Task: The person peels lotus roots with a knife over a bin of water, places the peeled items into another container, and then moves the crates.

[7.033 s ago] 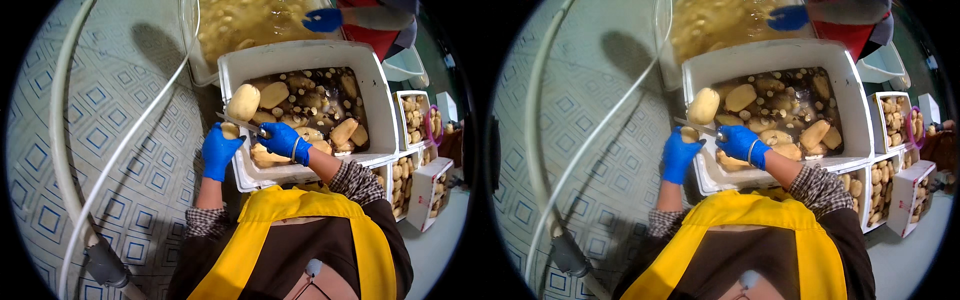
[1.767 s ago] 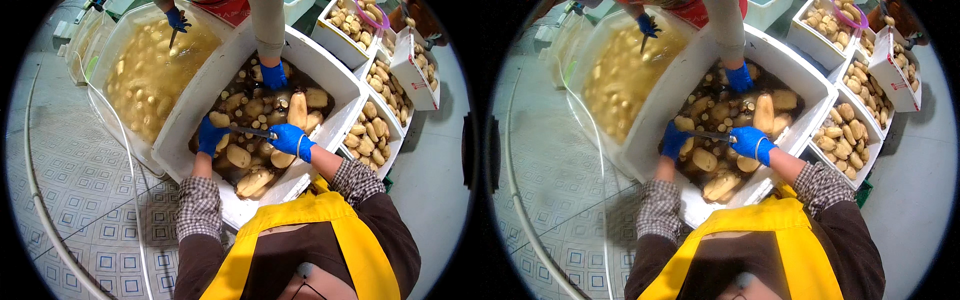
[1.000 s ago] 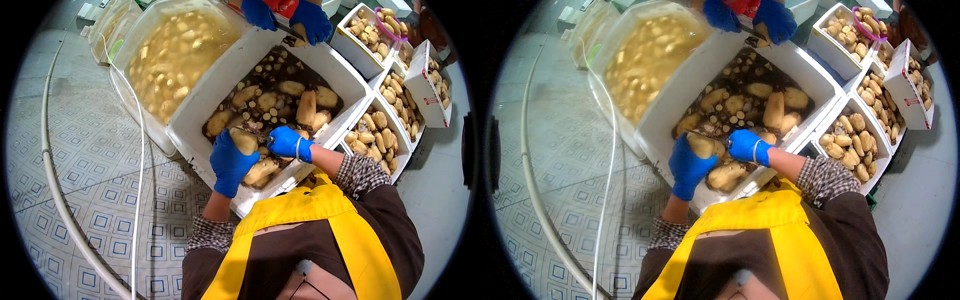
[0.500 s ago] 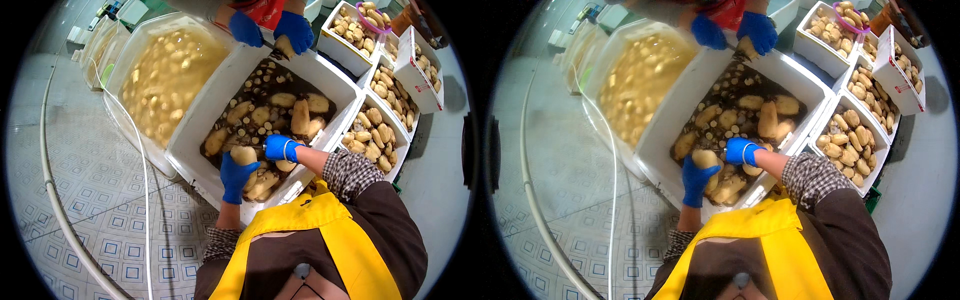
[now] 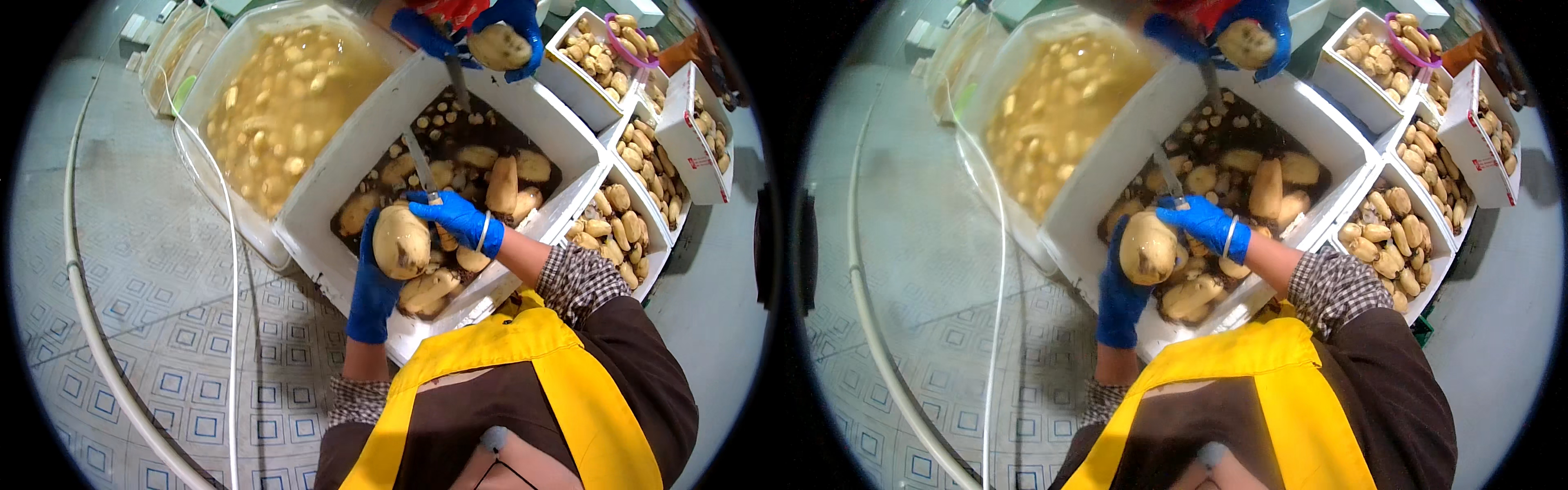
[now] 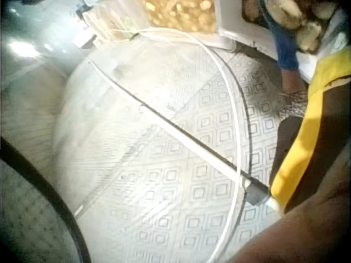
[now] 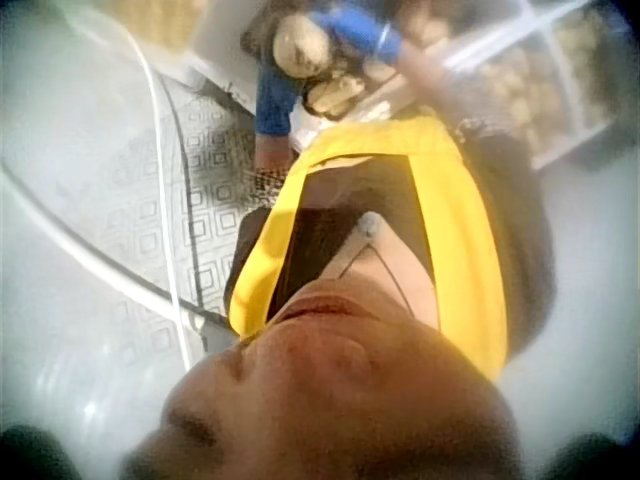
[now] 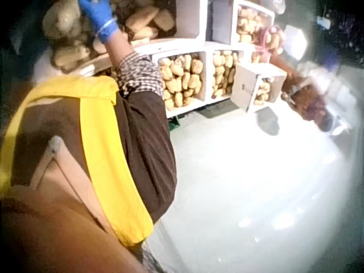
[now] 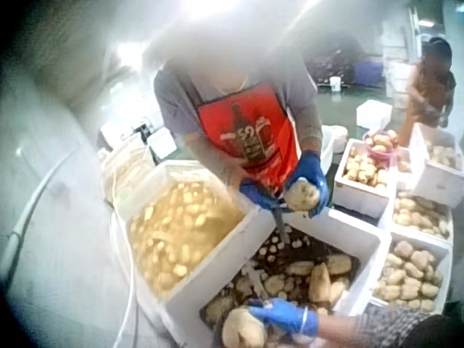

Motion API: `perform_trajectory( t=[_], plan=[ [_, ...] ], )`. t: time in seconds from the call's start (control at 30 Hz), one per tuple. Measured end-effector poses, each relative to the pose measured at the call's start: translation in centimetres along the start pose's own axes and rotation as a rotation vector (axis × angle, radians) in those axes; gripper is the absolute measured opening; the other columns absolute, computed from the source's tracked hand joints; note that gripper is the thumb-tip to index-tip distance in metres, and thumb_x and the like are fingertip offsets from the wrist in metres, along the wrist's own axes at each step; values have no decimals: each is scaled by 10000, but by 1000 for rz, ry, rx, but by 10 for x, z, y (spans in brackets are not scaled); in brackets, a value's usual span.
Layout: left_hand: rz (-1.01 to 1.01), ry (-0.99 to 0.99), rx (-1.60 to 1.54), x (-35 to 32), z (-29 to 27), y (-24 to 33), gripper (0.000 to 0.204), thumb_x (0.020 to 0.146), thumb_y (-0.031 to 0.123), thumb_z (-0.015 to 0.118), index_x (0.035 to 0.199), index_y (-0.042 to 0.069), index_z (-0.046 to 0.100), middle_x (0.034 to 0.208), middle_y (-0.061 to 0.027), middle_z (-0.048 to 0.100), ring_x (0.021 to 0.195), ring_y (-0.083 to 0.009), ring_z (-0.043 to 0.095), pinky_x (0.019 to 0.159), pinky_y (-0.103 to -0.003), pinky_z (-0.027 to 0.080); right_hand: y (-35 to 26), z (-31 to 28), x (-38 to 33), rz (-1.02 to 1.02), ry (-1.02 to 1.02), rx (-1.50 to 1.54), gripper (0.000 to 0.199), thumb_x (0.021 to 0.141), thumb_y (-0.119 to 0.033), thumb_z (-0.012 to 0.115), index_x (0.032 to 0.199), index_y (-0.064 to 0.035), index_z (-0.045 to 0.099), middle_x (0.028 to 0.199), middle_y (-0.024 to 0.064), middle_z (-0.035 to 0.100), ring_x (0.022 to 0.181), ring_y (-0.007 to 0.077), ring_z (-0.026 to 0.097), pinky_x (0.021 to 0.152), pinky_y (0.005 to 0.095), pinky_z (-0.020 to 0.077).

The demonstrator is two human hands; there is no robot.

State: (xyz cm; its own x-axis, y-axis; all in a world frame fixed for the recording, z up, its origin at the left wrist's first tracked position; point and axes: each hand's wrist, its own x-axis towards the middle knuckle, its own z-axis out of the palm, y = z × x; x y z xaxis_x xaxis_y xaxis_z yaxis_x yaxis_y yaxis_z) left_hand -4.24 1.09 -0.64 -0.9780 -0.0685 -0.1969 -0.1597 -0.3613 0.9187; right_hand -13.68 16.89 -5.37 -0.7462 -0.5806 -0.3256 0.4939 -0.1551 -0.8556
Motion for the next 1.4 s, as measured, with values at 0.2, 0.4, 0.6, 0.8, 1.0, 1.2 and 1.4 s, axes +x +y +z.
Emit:
perform_trajectory(
  t=[0.2, 0.4, 0.6, 0.8, 1.0, 1.2, 1.4],
  plan=[
    [-563, 54, -526, 1, -15, -7, 469, 741, 82, 699, 1167, -24, 535, 1056, -131, 617, 925, -251, 632, 825, -351, 531, -32, 2, -2, -188, -114, -599, 428, 849, -212, 646, 1262, -162, 545, 996, 90, 664, 839, 183, 628, 745, 292, 492],
    [-203, -40, 252, 8, -9, -2, 479, 658, 40, 753, 1100, -25, 578, 995, -101, 638, 896, -205, 631, 796, -315, 517, -32, -16, -17, -315, 64, -1175, 111, 724, -182, 647, 835, -177, 652, 778, 97, 647, 722, 339, 616, 632, 402, 509],
    [-147, 21, 283, 4, 0, 4, 459, 651, 42, 759, 1068, -20, 579, 977, -101, 638, 888, -199, 631, 802, -311, 513, -42, -1, -19, -223, -32, -1331, 147, 719, -180, 623, 858, -148, 656, 794, 126, 648, 747, 338, 623, 649, 411, 514],
    [39, -44, 597, -6, 7, 10, 532, 624, 118, 785, 1090, -21, 570, 971, -136, 640, 904, -187, 627, 793, -299, 507, -12, -42, 9, 29, -179, -1467, 195, 737, -213, 606, 903, -145, 680, 856, 163, 651, 786, 354, 622, 691, 412, 513],
    [-61, 240, -60, 11, 4, 19, 557, 759, 60, 703, 1254, 11, 452, 1125, -117, 578, 978, -300, 596, 901, -415, 484, 22, -51, 5, 354, -154, -673, 345, 830, -329, 612, 1007, -35, 651, 840, 148, 671, 692, 231, 659, 657, 316, 532],
    [41, 370, -287, 12, -7, -15, 612, 904, 422, 529, 1343, 45, 332, 1330, -162, 413, 1194, -280, 444, 1008, -419, 380, -5, 15, -15, 261, -22, 85, 266, 852, -291, 657, 894, -28, 642, 782, 76, 652, 676, 149, 622, 625, 236, 482],
    [-229, -16, -696, -17, -30, 7, 927, 825, 716, 332, 1385, -22, 289, 1410, -190, 341, 1291, -316, 347, 1092, -454, 224, -15, -9, -15, -44, -63, -185, 393, 723, -251, 782, 1026, -32, 662, 892, 81, 670, 825, 131, 606, 741, 271, 496]
  ],
)
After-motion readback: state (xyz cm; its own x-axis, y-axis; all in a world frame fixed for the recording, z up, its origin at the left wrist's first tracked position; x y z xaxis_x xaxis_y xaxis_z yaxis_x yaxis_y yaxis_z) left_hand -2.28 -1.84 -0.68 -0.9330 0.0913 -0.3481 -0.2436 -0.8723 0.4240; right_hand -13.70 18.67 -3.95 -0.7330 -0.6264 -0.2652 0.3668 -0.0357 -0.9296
